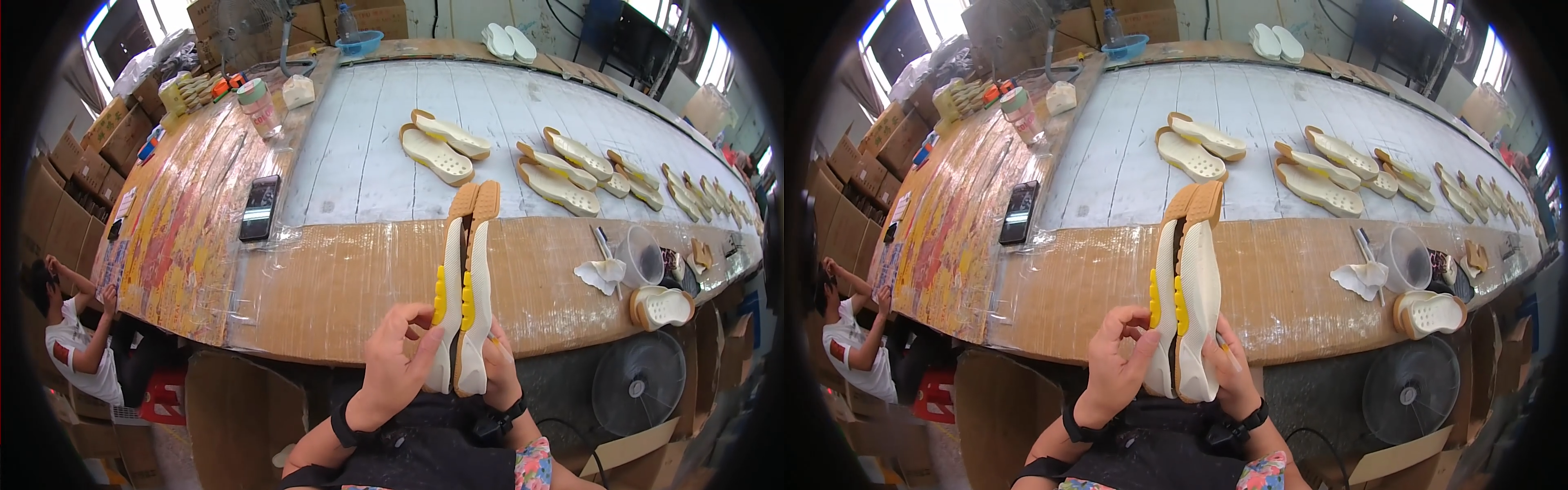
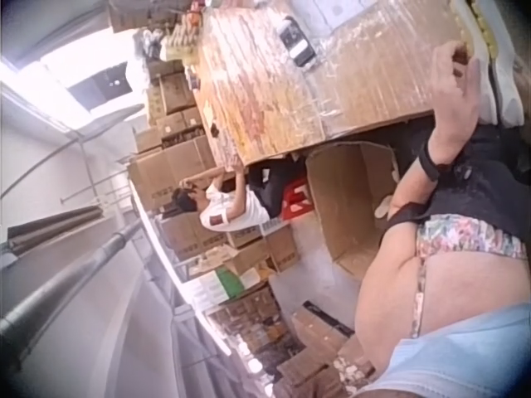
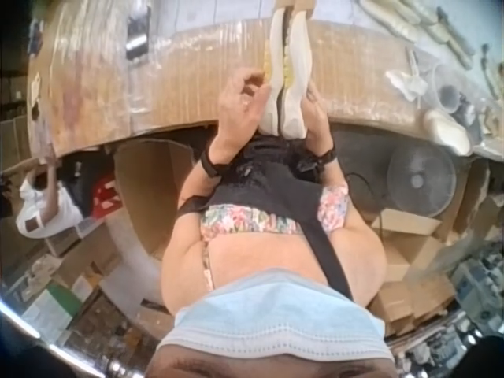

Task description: The recorder is assembling and inspecting shoe soles on a production line, using a pen to mark specific areas.

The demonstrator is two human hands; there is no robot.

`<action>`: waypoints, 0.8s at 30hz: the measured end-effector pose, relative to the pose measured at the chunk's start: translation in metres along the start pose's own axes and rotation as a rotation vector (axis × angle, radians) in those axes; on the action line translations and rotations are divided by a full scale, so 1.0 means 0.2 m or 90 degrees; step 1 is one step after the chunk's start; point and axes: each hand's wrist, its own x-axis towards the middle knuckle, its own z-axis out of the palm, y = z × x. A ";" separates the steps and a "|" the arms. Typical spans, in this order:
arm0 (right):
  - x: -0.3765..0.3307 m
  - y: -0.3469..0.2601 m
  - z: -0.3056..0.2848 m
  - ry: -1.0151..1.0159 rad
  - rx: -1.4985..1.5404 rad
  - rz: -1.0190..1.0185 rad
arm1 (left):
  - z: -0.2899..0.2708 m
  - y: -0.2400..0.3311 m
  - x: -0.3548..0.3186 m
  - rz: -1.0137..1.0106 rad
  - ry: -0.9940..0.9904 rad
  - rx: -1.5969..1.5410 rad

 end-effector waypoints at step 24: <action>0.10 0.01 0.03 -0.028 -0.085 -0.218 | -0.10 -0.30 0.01 -0.467 -0.133 -0.875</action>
